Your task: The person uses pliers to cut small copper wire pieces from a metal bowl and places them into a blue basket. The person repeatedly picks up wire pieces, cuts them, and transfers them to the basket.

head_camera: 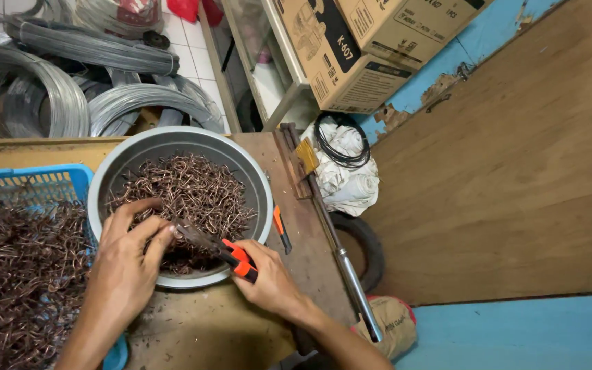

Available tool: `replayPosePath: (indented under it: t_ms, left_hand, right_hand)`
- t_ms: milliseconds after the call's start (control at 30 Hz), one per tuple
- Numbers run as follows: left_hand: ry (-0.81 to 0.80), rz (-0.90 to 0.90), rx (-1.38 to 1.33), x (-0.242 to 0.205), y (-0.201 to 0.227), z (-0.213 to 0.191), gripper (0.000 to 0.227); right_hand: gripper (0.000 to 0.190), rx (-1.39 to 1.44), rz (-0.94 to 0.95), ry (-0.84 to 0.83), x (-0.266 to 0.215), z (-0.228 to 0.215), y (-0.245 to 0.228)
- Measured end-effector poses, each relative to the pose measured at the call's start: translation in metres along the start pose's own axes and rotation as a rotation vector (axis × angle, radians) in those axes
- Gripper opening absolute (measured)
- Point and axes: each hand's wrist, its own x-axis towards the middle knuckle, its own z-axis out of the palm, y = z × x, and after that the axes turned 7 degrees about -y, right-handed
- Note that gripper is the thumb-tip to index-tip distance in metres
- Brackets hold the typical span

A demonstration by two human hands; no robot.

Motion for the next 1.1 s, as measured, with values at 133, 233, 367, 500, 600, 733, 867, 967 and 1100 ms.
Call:
replayPosePath:
  t_ms: [133,233,367,500,600,733,867,967,1100]
  left_hand:
    - [-0.025,-0.062,-0.011,0.002,-0.003,0.003,0.026]
    - [-0.003,-0.034,-0.024,0.004,-0.005,0.006,0.027]
    - [-0.033,-0.134,-0.04,0.011,-0.011,0.013,0.028]
    - [-0.048,-0.191,-0.06,0.017,-0.03,0.03,0.03]
    - [0.069,-0.038,-0.011,0.021,-0.048,0.039,0.029]
    - [0.054,-0.225,0.024,0.015,-0.036,0.028,0.035]
    - [0.163,-0.272,0.307,0.017,-0.038,0.042,0.043]
    - [0.235,-0.242,0.435,0.012,-0.039,0.05,0.049]
    - [0.468,-0.058,0.482,-0.01,-0.041,0.046,0.033]
  right_hand:
    - [0.031,0.015,0.018,-0.036,0.002,0.001,0.005]
    - [0.02,0.065,0.055,-0.061,0.003,0.001,0.003]
    - [0.026,0.081,0.172,-0.169,0.005,0.01,0.017]
    - [0.027,0.099,0.244,-0.132,0.006,0.02,0.022]
    - [0.049,0.204,0.349,-0.096,0.007,0.018,0.029]
    - [0.039,0.047,0.299,0.017,0.003,-0.001,0.044]
    - [0.036,-0.002,0.487,-0.048,-0.003,-0.006,0.053]
    - [0.028,0.017,0.491,-0.027,0.0,-0.004,0.049]
    - [0.028,0.028,0.471,0.017,0.001,0.012,0.067]
